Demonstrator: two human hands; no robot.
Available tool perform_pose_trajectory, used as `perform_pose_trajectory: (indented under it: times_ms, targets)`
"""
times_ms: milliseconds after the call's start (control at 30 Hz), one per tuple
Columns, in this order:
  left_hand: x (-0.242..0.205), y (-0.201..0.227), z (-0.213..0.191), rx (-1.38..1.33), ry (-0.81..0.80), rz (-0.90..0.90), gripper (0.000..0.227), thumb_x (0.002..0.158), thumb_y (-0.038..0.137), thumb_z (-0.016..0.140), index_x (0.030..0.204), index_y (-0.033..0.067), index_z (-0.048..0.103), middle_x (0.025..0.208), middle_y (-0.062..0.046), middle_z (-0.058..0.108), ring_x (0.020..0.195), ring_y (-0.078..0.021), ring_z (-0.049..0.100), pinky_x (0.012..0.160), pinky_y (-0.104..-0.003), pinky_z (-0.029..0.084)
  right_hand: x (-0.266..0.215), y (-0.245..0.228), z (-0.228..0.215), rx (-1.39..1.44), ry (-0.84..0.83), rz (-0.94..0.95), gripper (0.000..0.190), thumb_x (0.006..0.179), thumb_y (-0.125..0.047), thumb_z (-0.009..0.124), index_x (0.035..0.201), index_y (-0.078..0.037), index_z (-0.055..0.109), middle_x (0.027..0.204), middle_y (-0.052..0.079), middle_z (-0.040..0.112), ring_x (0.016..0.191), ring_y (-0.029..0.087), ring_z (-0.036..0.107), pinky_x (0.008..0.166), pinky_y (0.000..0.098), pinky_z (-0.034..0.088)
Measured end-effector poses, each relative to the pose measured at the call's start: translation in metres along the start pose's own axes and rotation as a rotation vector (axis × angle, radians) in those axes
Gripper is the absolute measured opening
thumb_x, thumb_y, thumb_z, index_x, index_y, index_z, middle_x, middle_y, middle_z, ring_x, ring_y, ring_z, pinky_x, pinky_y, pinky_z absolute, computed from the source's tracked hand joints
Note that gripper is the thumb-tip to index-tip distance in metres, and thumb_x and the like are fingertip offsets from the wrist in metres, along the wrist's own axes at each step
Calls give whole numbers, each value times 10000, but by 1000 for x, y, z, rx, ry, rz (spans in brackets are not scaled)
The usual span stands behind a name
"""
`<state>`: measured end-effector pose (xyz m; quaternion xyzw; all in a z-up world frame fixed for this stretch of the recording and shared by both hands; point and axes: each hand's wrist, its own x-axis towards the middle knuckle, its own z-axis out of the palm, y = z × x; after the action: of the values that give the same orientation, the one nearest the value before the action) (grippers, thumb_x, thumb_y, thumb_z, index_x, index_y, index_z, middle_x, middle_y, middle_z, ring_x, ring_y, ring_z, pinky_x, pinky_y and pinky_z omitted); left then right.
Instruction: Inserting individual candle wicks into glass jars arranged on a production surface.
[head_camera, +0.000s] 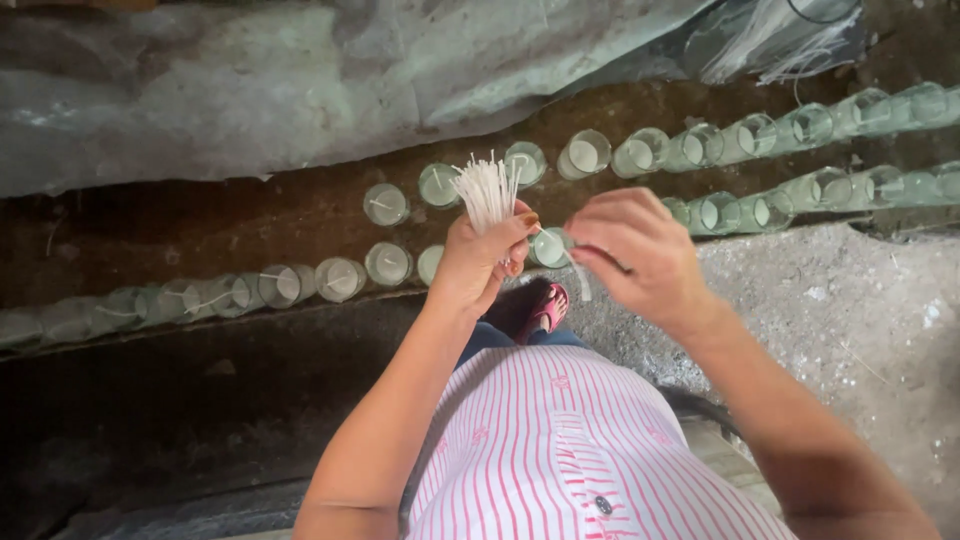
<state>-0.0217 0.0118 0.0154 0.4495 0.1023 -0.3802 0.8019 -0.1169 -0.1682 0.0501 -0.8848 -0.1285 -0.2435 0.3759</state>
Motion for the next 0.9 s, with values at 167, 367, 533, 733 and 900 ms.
perform_pose_trajectory:
  times_ms: [167,367,533,733,900]
  targets:
    - [6,-12,0,7,-27,-51,178,856,35,768,994,-33,679,777,-144,692,508,-80,570,387,-213,481,13,-18,-4,-12,54,-33,64,947,-91,727,941,-59,781,972,106,754,930,346,713,832,448,600]
    - [6,-14,1,112,-12,-45,186,845,53,776,976,-47,691,721,-140,678,476,-90,573,363,-222,478,1,-19,0,19,63,19,69,946,-81,723,947,-46,783,942,128,755,910,357,708,812,463,597]
    - [-2,11,1,427,2,64,221,859,125,782,991,-35,705,623,-124,660,460,-115,605,385,-236,537,-9,-8,0,-17,47,258,111,999,-139,722,961,-37,743,1020,129,736,1035,385,675,869,478,552]
    - [7,4,-16,432,-88,105,295,865,133,764,1071,-64,686,556,-113,616,457,-129,595,381,-252,546,-40,22,36,-54,45,329,65,957,-153,774,913,-107,760,1031,96,727,1105,412,607,960,504,504]
    - [4,7,-14,417,-123,128,236,855,90,696,1031,-65,676,565,-111,623,477,-135,615,384,-252,550,-43,27,54,-82,73,324,47,939,-159,794,909,-129,774,1048,85,712,1164,432,564,1016,542,460]
